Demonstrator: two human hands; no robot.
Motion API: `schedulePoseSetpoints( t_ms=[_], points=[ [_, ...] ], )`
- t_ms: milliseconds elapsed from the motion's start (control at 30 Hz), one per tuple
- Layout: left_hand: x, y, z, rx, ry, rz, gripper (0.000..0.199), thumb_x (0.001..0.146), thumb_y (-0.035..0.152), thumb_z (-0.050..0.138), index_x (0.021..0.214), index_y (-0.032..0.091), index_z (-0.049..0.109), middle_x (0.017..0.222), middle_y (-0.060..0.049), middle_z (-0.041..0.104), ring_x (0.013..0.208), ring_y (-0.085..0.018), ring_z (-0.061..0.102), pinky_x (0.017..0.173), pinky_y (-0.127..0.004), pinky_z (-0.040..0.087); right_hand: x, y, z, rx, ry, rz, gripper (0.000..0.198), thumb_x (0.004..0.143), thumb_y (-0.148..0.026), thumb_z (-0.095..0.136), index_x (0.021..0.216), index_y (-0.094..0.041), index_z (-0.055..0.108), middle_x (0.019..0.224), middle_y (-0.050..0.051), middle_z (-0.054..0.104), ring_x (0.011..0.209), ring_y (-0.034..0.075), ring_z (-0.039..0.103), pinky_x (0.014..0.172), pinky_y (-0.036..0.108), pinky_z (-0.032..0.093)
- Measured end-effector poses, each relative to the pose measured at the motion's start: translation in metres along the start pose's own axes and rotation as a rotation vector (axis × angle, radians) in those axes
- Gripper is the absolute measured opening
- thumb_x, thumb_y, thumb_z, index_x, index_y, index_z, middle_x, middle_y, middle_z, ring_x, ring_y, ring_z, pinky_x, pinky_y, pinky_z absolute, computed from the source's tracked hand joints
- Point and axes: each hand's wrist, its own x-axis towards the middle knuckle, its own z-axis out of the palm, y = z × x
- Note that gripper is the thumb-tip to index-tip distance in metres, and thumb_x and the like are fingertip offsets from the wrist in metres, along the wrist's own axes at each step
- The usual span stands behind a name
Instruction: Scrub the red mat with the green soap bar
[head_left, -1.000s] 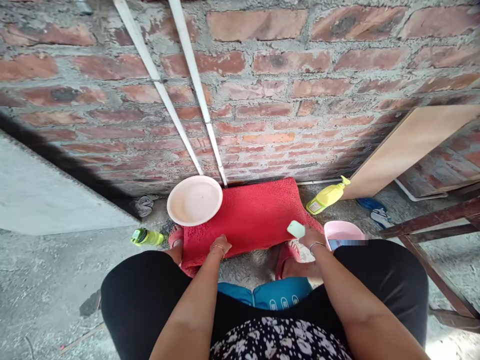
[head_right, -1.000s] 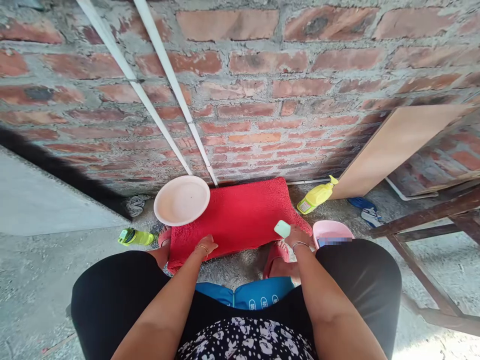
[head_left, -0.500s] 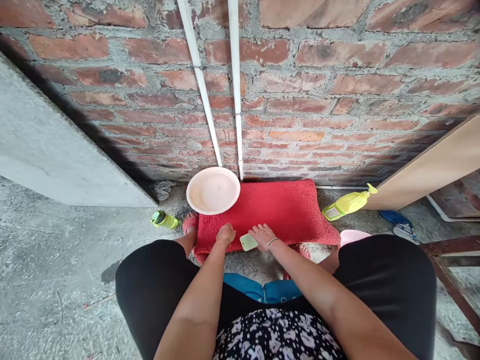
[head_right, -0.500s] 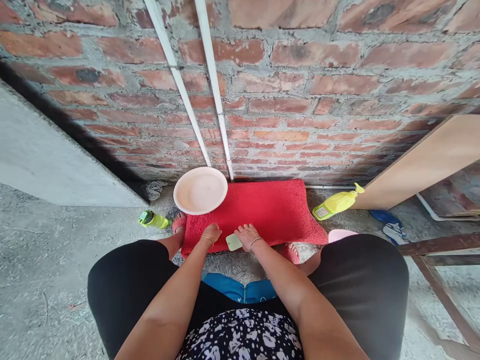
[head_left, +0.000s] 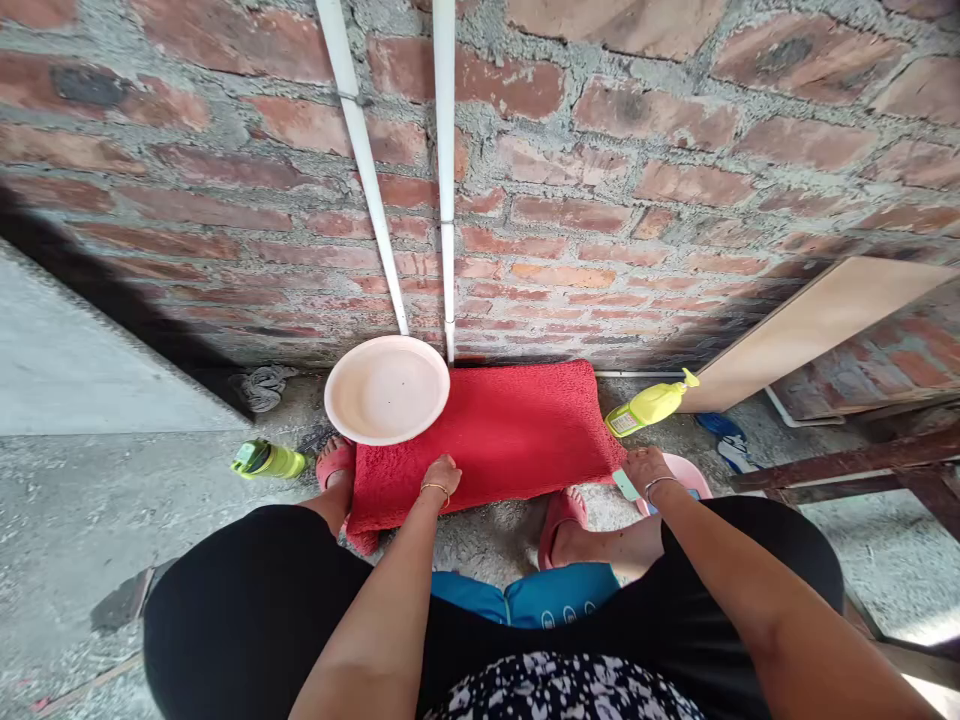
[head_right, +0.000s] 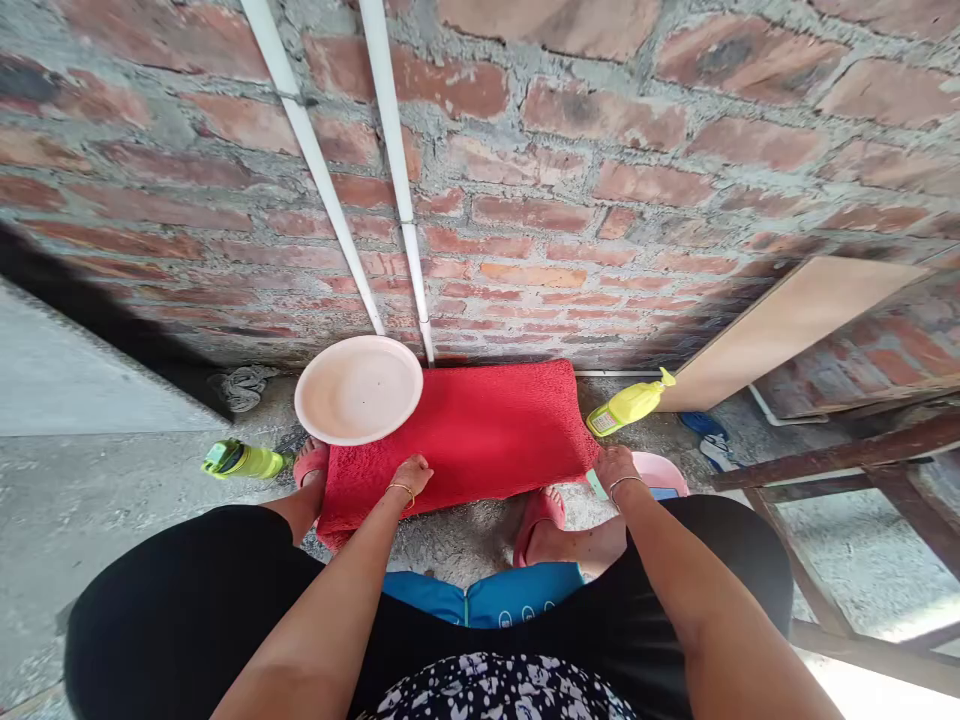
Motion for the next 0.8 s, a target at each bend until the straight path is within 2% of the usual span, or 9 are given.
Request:
schedulePoseSetpoints(
  t_ms=[100, 200, 267, 333, 433, 567, 633, 700, 800],
  points=[
    [0.003, 0.006, 0.003, 0.013, -0.009, 0.001, 0.018, 0.084, 0.021, 0.054, 0.099, 0.018, 0.063, 0.113, -0.007, 0.070, 0.106, -0.018, 0.064, 0.087, -0.026, 0.046, -0.004, -0.012, -0.003, -0.118, -0.081, -0.154, 0.038, 0.068, -0.007, 0.063, 0.105, -0.017, 0.068, 0.117, 0.017, 0.061, 0.119, 0.032, 0.052, 0.108, 0.051, 0.029],
    [0.002, 0.005, 0.003, 0.028, -0.009, -0.010, 0.017, 0.084, 0.020, 0.054, 0.098, 0.018, 0.063, 0.113, -0.008, 0.070, 0.106, -0.018, 0.064, 0.088, -0.026, 0.045, -0.002, -0.055, 0.008, -0.200, -0.136, -0.385, 0.057, 0.073, -0.012, 0.061, 0.129, -0.020, 0.056, 0.132, 0.015, 0.053, 0.127, 0.032, 0.046, 0.109, 0.050, 0.029],
    [0.000, 0.000, 0.001, 0.035, -0.004, -0.022, 0.016, 0.085, 0.021, 0.053, 0.098, 0.019, 0.063, 0.113, -0.007, 0.070, 0.106, -0.017, 0.064, 0.088, -0.025, 0.045, 0.001, -0.082, 0.018, -0.223, -0.158, -0.450, 0.061, 0.077, -0.013, 0.058, 0.137, -0.021, 0.050, 0.139, 0.015, 0.049, 0.132, 0.032, 0.041, 0.110, 0.051, 0.027],
    [-0.002, -0.005, 0.000, 0.042, 0.004, -0.036, 0.016, 0.086, 0.022, 0.053, 0.099, 0.019, 0.062, 0.114, -0.007, 0.070, 0.106, -0.017, 0.063, 0.088, -0.025, 0.045, 0.003, -0.096, 0.025, -0.226, -0.177, -0.428, 0.062, 0.078, -0.011, 0.056, 0.139, -0.021, 0.048, 0.141, 0.015, 0.046, 0.134, 0.032, 0.039, 0.111, 0.051, 0.026],
    [-0.007, -0.011, -0.002, 0.052, 0.015, -0.049, 0.017, 0.086, 0.022, 0.053, 0.100, 0.019, 0.062, 0.114, -0.007, 0.070, 0.107, -0.017, 0.063, 0.088, -0.025, 0.045, 0.003, -0.082, 0.026, -0.204, -0.185, -0.356, 0.063, 0.075, -0.012, 0.060, 0.137, -0.022, 0.050, 0.140, 0.015, 0.047, 0.133, 0.031, 0.041, 0.111, 0.049, 0.026],
    [-0.011, -0.009, -0.003, 0.051, 0.025, -0.045, 0.016, 0.086, 0.022, 0.054, 0.100, 0.017, 0.062, 0.112, -0.009, 0.070, 0.106, -0.017, 0.063, 0.088, -0.025, 0.044, 0.000, -0.036, 0.017, -0.125, -0.152, -0.048, 0.057, 0.073, -0.010, 0.061, 0.129, -0.019, 0.055, 0.133, 0.016, 0.051, 0.126, 0.030, 0.047, 0.105, 0.044, 0.032],
    [-0.012, -0.006, -0.002, 0.044, 0.032, -0.042, 0.016, 0.086, 0.021, 0.055, 0.099, 0.017, 0.062, 0.112, -0.009, 0.070, 0.105, -0.016, 0.063, 0.088, -0.024, 0.044, 0.001, -0.027, 0.012, -0.085, -0.131, 0.064, 0.052, 0.075, -0.013, 0.059, 0.127, -0.014, 0.055, 0.128, 0.019, 0.053, 0.120, 0.031, 0.051, 0.099, 0.042, 0.036],
    [-0.013, -0.004, -0.002, 0.035, 0.040, -0.043, 0.015, 0.084, 0.020, 0.056, 0.097, 0.017, 0.062, 0.110, -0.008, 0.070, 0.105, -0.016, 0.063, 0.088, -0.024, 0.044, 0.004, -0.038, 0.011, -0.053, -0.120, 0.067, 0.056, 0.074, -0.019, 0.061, 0.129, -0.014, 0.052, 0.126, 0.018, 0.054, 0.116, 0.030, 0.053, 0.094, 0.039, 0.040],
    [-0.015, -0.006, -0.003, 0.026, 0.062, -0.069, 0.016, 0.083, 0.020, 0.057, 0.098, 0.017, 0.062, 0.109, -0.007, 0.070, 0.108, -0.016, 0.062, 0.090, -0.024, 0.043, 0.006, -0.082, 0.015, 0.026, -0.111, 0.000, 0.067, 0.069, -0.027, 0.065, 0.134, -0.020, 0.047, 0.126, 0.012, 0.054, 0.113, 0.027, 0.054, 0.091, 0.034, 0.041]
  ],
)
